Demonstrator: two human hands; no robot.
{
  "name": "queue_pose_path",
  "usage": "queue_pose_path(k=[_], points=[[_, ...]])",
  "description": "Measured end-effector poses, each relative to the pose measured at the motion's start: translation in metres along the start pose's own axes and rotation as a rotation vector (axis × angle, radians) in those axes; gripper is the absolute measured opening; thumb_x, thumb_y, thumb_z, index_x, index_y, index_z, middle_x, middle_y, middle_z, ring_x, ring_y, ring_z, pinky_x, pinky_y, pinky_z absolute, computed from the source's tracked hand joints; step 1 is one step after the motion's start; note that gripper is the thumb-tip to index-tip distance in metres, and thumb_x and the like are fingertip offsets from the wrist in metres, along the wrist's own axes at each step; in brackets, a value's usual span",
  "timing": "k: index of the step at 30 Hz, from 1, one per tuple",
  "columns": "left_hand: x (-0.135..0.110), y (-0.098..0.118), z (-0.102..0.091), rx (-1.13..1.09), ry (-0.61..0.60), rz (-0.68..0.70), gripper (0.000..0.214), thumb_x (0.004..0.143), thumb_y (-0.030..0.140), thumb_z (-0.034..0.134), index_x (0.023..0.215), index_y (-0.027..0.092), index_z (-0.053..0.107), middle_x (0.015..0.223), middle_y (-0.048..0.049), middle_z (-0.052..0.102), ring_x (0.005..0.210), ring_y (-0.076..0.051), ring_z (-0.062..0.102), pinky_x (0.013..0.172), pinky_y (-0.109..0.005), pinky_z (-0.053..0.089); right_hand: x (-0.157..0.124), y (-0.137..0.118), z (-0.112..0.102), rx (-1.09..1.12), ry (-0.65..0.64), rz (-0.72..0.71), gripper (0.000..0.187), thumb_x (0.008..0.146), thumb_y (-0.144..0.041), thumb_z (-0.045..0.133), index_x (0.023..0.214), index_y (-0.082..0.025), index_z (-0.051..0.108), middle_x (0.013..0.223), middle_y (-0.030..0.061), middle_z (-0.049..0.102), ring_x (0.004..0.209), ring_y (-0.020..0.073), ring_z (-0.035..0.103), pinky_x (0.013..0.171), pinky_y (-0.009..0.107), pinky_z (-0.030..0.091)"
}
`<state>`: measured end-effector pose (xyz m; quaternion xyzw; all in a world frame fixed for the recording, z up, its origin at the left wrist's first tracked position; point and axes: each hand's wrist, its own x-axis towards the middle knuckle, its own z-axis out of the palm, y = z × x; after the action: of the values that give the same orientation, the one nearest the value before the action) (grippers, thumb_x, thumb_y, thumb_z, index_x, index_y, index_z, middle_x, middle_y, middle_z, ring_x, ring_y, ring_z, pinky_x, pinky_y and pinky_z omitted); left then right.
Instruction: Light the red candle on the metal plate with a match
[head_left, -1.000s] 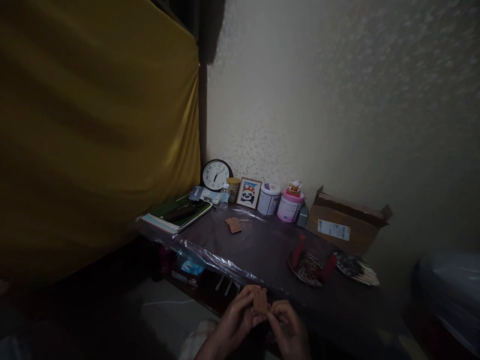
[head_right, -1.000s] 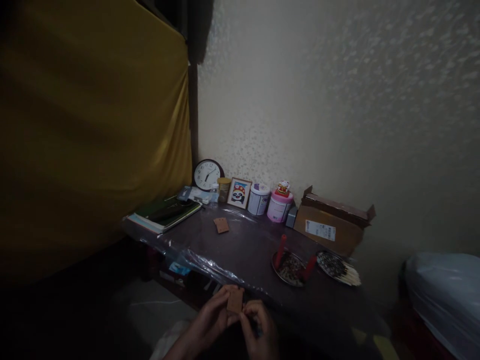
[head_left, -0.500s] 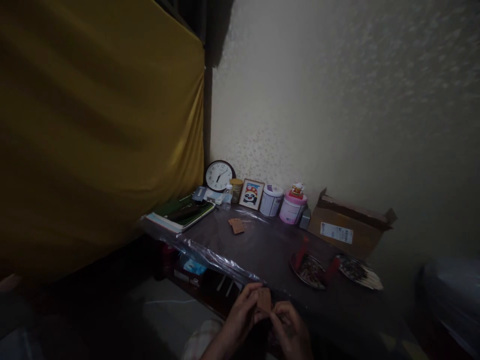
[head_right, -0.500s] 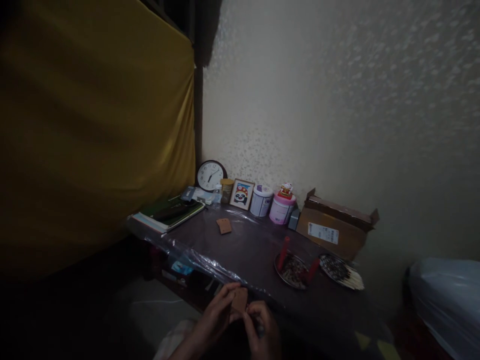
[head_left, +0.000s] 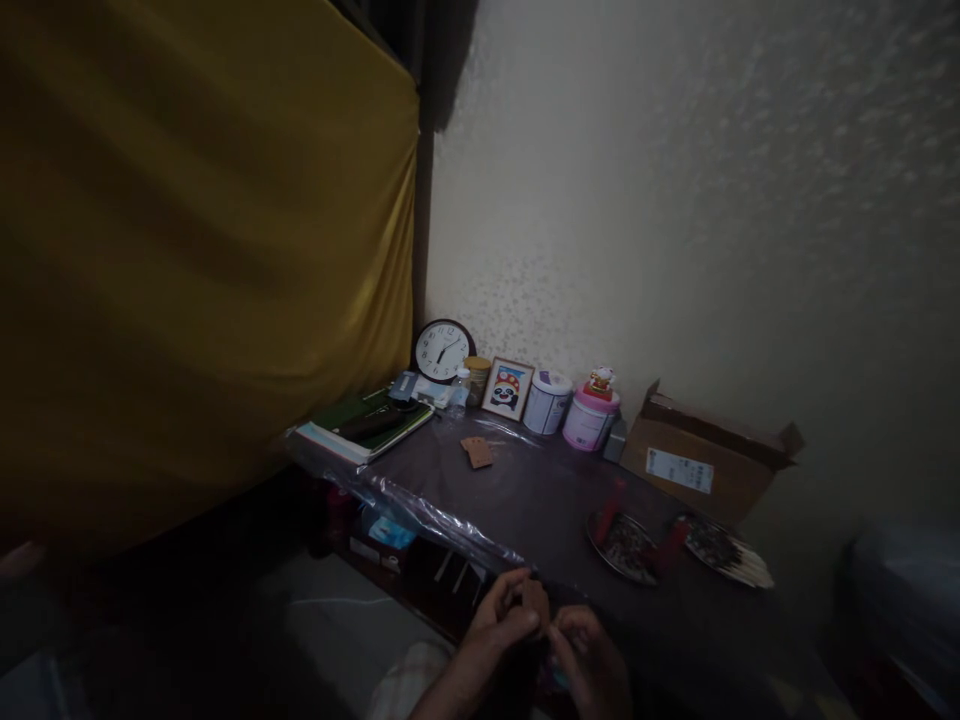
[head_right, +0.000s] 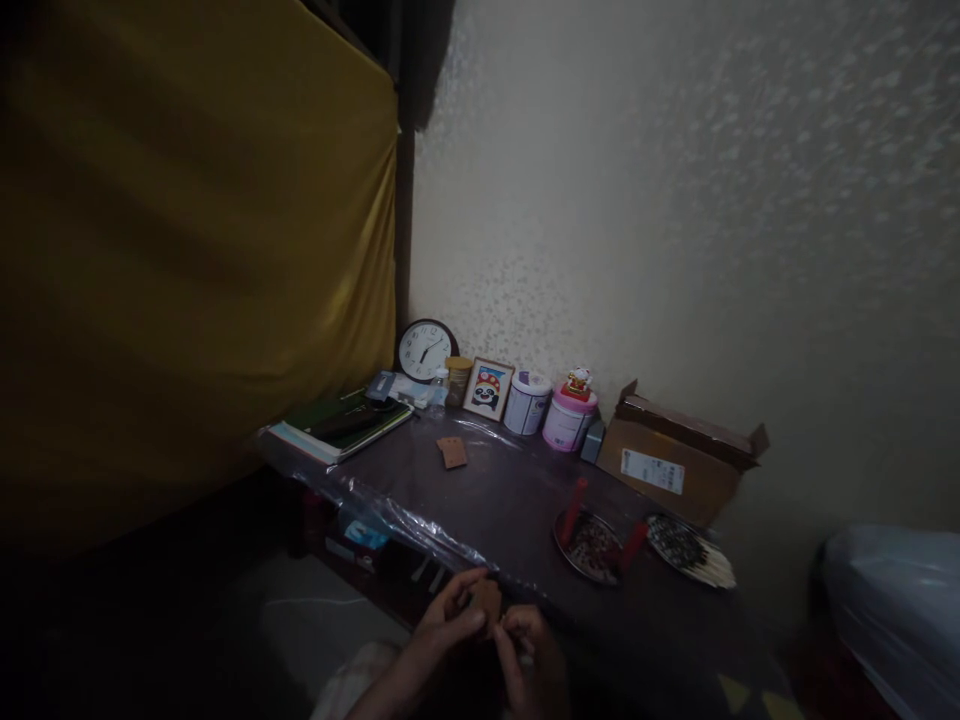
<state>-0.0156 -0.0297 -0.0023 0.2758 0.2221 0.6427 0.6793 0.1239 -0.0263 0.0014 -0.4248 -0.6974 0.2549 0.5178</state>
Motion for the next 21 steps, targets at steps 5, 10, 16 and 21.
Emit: queue_pose_path(k=[5,10,16,21], points=[[0.001,-0.001,-0.003,-0.027,0.027,-0.027,0.040,0.058,0.033,0.076,0.094,0.024,0.063,0.072,0.0003,0.059,0.069,-0.017,0.054,0.067,-0.032,0.039,0.004,-0.006,-0.003,-0.004,0.049,-0.002,0.022,0.074,-0.041,0.061,0.065,-0.022,0.059,0.059,-0.0006,0.060,0.052,0.0140,0.058,0.050,0.022,0.051],[-0.002,0.001,-0.008,-0.035,0.054,-0.082,0.033,0.062,0.029,0.074,0.092,0.023,0.064,0.087,-0.0038,0.064,0.082,-0.020,0.058,0.073,-0.034,0.040,0.011,-0.007,-0.022,-0.038,0.076,-0.078,0.019,0.061,-0.038,0.071,0.074,-0.023,0.069,0.073,0.0051,0.068,0.070,0.0230,0.064,0.066,0.035,0.054],[-0.004,0.003,-0.008,-0.064,0.064,-0.110,0.033,0.061,0.025,0.075,0.092,0.022,0.065,0.095,-0.0054,0.064,0.089,-0.020,0.058,0.078,-0.034,0.041,0.012,0.004,-0.037,-0.083,0.126,-0.088,0.038,0.043,-0.031,0.079,0.079,-0.023,0.073,0.089,0.0065,0.070,0.088,0.0318,0.063,0.077,0.045,0.052],[-0.003,-0.003,-0.012,-0.102,0.006,-0.092,0.033,0.061,0.022,0.075,0.092,0.023,0.065,0.089,-0.0031,0.065,0.083,-0.017,0.059,0.076,-0.031,0.042,0.014,0.002,-0.024,0.100,0.189,0.137,0.027,0.067,-0.046,0.065,0.082,-0.023,0.067,0.077,0.0045,0.072,0.073,0.0258,0.069,0.063,0.036,0.057]])
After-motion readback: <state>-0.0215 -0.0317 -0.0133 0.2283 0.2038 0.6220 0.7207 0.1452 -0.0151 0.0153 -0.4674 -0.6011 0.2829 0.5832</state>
